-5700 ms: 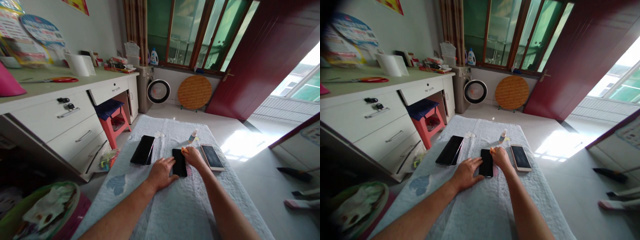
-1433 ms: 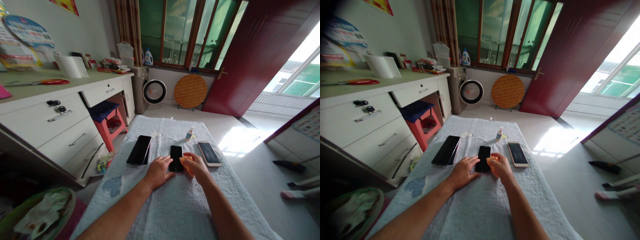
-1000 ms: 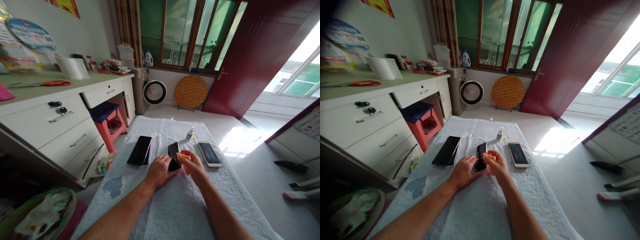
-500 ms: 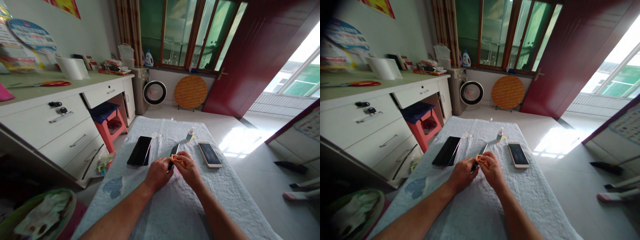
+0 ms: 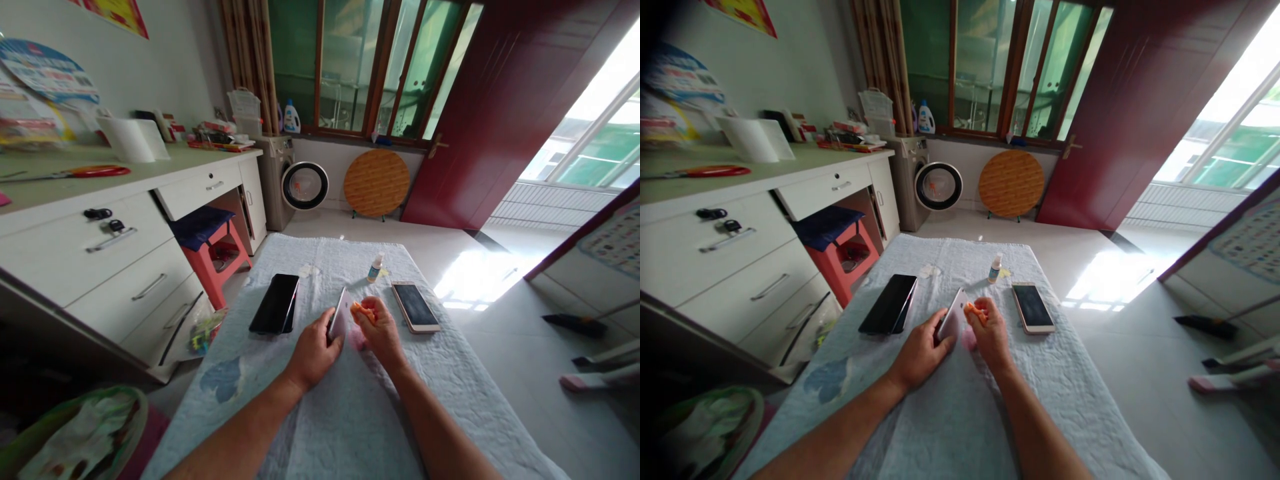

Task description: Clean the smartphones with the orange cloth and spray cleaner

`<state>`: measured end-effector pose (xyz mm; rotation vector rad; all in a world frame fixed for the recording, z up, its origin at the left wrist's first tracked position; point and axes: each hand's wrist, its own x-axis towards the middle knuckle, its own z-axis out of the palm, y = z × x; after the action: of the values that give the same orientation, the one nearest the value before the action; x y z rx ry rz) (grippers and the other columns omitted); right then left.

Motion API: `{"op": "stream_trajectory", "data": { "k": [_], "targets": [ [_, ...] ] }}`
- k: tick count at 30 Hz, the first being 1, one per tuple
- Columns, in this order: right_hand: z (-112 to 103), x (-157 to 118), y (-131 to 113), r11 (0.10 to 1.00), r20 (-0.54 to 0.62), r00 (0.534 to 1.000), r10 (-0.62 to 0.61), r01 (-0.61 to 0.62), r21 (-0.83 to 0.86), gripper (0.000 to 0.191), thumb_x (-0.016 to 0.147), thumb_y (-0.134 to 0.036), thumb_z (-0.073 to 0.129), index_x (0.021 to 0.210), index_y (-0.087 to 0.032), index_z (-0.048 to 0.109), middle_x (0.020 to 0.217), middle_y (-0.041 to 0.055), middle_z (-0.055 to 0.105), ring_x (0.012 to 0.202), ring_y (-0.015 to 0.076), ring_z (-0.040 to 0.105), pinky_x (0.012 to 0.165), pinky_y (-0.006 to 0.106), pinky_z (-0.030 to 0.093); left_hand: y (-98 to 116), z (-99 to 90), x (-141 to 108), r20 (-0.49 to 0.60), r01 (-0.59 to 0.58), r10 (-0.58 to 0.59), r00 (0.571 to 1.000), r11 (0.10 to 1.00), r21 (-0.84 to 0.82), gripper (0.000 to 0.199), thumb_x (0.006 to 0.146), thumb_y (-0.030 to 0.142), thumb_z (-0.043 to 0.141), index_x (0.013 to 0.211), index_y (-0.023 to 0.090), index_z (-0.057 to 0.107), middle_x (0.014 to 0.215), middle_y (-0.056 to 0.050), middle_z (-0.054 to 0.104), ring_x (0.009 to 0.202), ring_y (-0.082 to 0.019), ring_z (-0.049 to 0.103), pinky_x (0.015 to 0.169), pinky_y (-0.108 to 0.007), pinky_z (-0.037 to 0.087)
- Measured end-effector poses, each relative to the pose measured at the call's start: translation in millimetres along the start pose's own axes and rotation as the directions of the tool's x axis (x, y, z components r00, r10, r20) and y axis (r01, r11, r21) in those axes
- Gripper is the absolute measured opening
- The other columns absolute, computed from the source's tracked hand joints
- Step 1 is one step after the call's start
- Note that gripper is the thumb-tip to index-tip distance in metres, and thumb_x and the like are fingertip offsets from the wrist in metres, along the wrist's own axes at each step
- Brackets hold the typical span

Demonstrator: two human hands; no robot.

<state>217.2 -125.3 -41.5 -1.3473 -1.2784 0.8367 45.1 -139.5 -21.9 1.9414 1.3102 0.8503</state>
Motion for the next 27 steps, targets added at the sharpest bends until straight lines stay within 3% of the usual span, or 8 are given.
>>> {"op": "stream_trajectory", "data": {
  "k": [5, 9, 13, 18, 23, 27],
  "targets": [
    [-1, -2, -5, 0.984, 0.003, 0.995, -0.099, 0.098, -0.151, 0.029, 0.082, -0.048, 0.059, 0.083, -0.019, 0.060, 0.081, 0.0031, 0.061, 0.076, 0.0161, 0.058, 0.068, 0.026, 0.046, -7, 3.9, -1, 0.008, -0.006, 0.005, 1.000, 0.998, 0.070, 0.075, 0.074, 0.025, 0.069, 0.141, 0.021, 0.036, 0.135, -0.013, 0.055, 0.125, -0.030, 0.052, 0.103, -0.045, 0.042],
    [0, -4, -8, 0.977, 0.032, 0.995, -0.090, 0.095, -0.194, 0.030, 0.082, -0.047, 0.058, 0.090, -0.018, 0.063, 0.084, 0.0036, 0.063, 0.076, 0.0168, 0.058, 0.068, 0.026, 0.045, -13, 4.8, 0, 0.032, -0.012, 0.007, 0.999, 0.986, 0.168, 0.084, 0.068, 0.029, 0.076, 0.141, 0.021, 0.034, 0.135, -0.014, 0.054, 0.127, -0.031, 0.049, 0.105, -0.045, 0.039],
    [1, -3, -6, 0.969, 0.022, 0.998, -0.056, 0.060, -0.241, 0.032, 0.084, -0.043, 0.055, 0.104, -0.020, 0.060, 0.087, 0.0021, 0.064, 0.071, 0.0153, 0.057, 0.066, 0.026, 0.043, -13, 2.4, 0, 0.075, -0.038, 0.019, 0.997, 0.964, 0.263, 0.074, 0.067, 0.032, 0.078, 0.131, 0.018, 0.044, 0.124, -0.013, 0.058, 0.119, -0.030, 0.054, 0.100, -0.041, 0.042],
    [1, -2, -7, 0.920, 0.093, 0.979, -0.183, 0.204, -0.335, 0.017, 0.087, -0.033, 0.050, 0.084, -0.021, 0.062, 0.083, 0.0018, 0.059, 0.077, 0.0156, 0.056, 0.072, 0.025, 0.042, -9, 0.0, -1, 0.125, -0.044, 0.003, 0.992, 0.945, 0.325, 0.046, 0.070, 0.036, 0.076, 0.110, 0.021, 0.057, 0.099, -0.005, 0.061, 0.096, -0.025, 0.062, 0.084, -0.033, 0.048],
    [2, -3, -10, 0.859, 0.194, 0.960, -0.202, 0.269, -0.436, 0.019, 0.089, -0.029, 0.050, 0.081, -0.020, 0.065, 0.087, 0.0033, 0.056, 0.078, 0.0152, 0.055, 0.073, 0.026, 0.042, -9, -0.5, -2, 0.089, -0.066, 0.039, 0.995, 0.941, 0.332, 0.053, 0.069, 0.039, 0.078, 0.114, 0.021, 0.055, 0.105, -0.005, 0.057, 0.102, -0.025, 0.058, 0.089, -0.033, 0.046],
    [0, -6, -10, 0.827, 0.276, 0.942, -0.193, 0.307, -0.471, 0.019, 0.080, -0.014, 0.053, 0.092, -0.019, 0.067, 0.095, 0.0049, 0.056, 0.085, 0.0159, 0.056, 0.079, 0.026, 0.043, -6, -1.9, -3, 0.090, -0.075, 0.045, 0.995, 0.928, 0.364, 0.054, 0.070, 0.044, 0.077, 0.113, 0.021, 0.055, 0.107, -0.006, 0.056, 0.105, -0.025, 0.057, 0.092, -0.034, 0.045]
  ]
}}
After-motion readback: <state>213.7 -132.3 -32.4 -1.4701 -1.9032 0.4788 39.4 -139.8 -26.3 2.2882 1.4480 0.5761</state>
